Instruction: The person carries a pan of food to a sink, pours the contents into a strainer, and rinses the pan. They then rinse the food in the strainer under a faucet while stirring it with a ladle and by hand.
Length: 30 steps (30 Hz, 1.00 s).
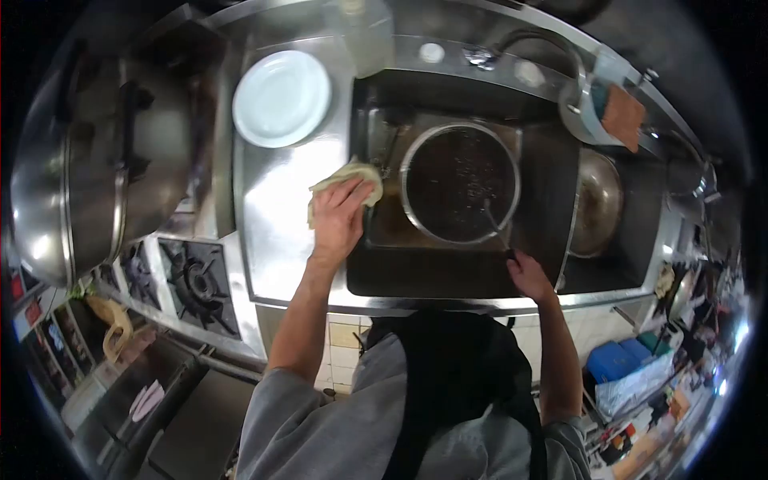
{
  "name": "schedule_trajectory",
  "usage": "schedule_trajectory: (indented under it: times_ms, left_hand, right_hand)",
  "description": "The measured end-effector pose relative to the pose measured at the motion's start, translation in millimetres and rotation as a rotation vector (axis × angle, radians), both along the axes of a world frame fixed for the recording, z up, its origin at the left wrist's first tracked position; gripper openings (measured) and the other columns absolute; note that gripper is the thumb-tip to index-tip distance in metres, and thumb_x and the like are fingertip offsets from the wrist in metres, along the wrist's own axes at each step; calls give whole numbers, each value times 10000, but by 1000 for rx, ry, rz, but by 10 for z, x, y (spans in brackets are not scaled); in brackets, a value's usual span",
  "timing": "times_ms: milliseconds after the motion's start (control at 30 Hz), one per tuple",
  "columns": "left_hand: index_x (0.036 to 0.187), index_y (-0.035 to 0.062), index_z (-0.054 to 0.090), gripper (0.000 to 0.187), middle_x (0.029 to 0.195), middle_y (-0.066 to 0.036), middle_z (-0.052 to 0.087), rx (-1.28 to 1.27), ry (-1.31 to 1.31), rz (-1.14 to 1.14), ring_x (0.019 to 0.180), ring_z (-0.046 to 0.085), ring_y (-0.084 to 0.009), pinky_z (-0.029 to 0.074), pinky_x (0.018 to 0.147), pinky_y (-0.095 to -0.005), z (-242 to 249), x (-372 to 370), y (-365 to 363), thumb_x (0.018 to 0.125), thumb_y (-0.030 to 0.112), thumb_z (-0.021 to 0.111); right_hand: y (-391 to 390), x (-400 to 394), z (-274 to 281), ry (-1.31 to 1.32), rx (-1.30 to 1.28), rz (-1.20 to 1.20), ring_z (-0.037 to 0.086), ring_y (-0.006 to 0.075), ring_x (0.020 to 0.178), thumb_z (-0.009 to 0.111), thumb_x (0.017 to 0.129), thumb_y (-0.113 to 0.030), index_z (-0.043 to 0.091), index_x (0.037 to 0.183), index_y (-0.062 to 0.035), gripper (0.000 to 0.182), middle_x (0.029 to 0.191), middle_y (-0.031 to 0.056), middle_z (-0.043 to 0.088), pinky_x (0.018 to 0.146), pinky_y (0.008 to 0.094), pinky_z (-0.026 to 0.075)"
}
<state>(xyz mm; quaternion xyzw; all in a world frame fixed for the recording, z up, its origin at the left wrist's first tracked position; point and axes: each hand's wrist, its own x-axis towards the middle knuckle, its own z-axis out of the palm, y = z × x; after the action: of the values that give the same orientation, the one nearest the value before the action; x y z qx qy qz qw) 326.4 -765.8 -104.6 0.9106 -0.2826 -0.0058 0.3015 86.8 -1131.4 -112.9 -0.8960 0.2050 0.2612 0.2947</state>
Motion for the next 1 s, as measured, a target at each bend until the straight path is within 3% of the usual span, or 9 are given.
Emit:
schedule_trajectory:
  times_ms: [67, 100, 167, 467, 567, 633, 667, 733, 1000]
  left_hand:
    - [1181, 119, 653, 420, 1197, -116, 624, -32, -9, 0, 1092, 581, -298, 431, 944, -401, 65, -107, -4, 788, -28, 643]
    - [1181, 119, 653, 420, 1197, -116, 624, -43, -3, -17, 1092, 581, -298, 431, 944, -401, 110, -173, 10, 788, -28, 643]
    - [1195, 81, 639, 402, 1187, -146, 623, -193, 203, 213, 1092, 588, -329, 471, 929, -405, 178, -343, 76, 815, -47, 625]
    - [1301, 15, 553, 404, 1285, -201, 565, -27, -58, 491, 1191, 532, -373, 422, 1023, -433, 377, -594, 1017, 897, -16, 552]
    - [1357, 30, 505, 546, 1411, -254, 434, 81, 21, 414, 1307, 407, -440, 345, 1063, -539, 314, -573, 1197, 889, 267, 656]
    - [1407, 56, 462, 685, 1480, -238, 367, 127, 20, 423, 1379, 299, -448, 231, 1110, -578, 138, -649, 1212, 856, 402, 677]
    - [1407, 56, 462, 685, 1480, -238, 367, 125, 24, 420, 1379, 299, -448, 231, 1110, -578, 59, -667, 1207, 856, 402, 677]
    - [1445, 82, 422, 732, 1512, -219, 339, 124, -33, 484, 1418, 233, -430, 149, 1135, -572, -62, -682, 1192, 859, 453, 656]
    - [1467, 94, 394, 776, 1516, -218, 329, 172, -83, 458, 1418, 238, -427, 137, 1136, -572, -152, -676, 1241, 859, 514, 633]
  right_hand:
    - [89, 80, 73, 246, 452, -397, 556, 200, 514, 515, 976, -223, 527, 1078, -22, 226, 704, 96, 571, 449, 337, 437]
    - [129, 85, 105, 245, 443, -416, 556, 200, 514, 515, 976, -223, 527, 1078, -22, 226, 704, 96, 571, 449, 337, 437]
    - [206, 114, 218, 261, 714, -635, 379, 21, 491, 524, 983, -213, 525, 993, -62, 152, 667, -32, 435, 386, 221, 290]
    - [400, 202, 421, 281, 832, -781, 346, 19, 490, 507, 996, -187, 501, 914, -90, 127, 668, -45, 403, 391, 210, 254]
    - [243, 56, 422, 271, 730, -627, 460, 134, 480, 527, 979, -204, 561, 1056, -35, 189, 690, 42, 532, 422, 273, 372]
    - [148, -41, 457, -148, 288, -239, 632, 327, 608, 555, 951, -211, 538, 1234, 21, 366, 828, 206, 651, 562, 375, 502]
    - [119, -40, 584, -174, 204, -250, 660, 463, 838, 573, 931, -199, 493, 1306, 43, 454, 974, 323, 626, 732, 438, 526]
    - [73, -12, 643, -224, 108, -224, 654, 465, 870, 575, 929, -194, 495, 1298, 40, 444, 975, 323, 628, 735, 449, 525]
    - [2, 246, 343, -52, -255, -82, 625, 489, 899, 519, 933, -160, 429, 1285, 11, 402, 887, 318, 640, 763, 552, 505]
